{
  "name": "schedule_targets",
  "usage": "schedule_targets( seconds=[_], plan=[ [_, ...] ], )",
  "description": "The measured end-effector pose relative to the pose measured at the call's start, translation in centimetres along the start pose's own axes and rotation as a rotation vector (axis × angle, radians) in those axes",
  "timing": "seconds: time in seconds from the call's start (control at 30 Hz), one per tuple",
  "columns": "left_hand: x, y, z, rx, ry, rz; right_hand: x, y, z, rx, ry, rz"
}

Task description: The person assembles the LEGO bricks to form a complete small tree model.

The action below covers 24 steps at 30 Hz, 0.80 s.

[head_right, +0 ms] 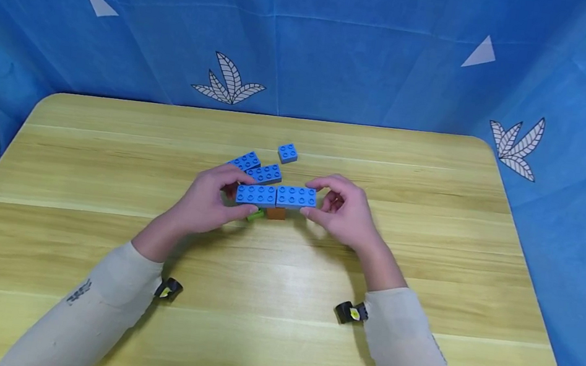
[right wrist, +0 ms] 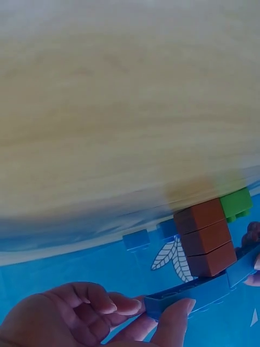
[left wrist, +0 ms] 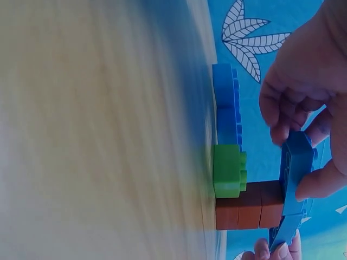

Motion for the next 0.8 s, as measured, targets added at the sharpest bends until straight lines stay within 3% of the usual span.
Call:
schedule_targets(
  seconds=[0.17, 0.4, 0.8],
  plan=[
    [-0.4, -0.3, 0.2, -0.008, -0.026, 0.008, -0.3, 0.0, 0.0, 0.017, -0.001, 0.001],
    [-1.5, -1.1, 0.6, -0.016, 0.023, -0.02, -0.4, -0.1, -0.1, 0.033, 0.009, 0.0],
    [-2.2, -1.7, 0.5, -0.036, 0.053, -0.002, -0.2, 0.0, -0.4, 0.039, 0.032, 0.011]
  ],
)
Point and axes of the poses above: each hand's wrist, its own y-axis away from the middle knuckle, its own x-axis out of the back of the hand, z = x × y, the point moved 3 cm from there along -y, towards the middle knuckle, and after that the axes turned 8 degrees about -x, right-handed, at the moved point
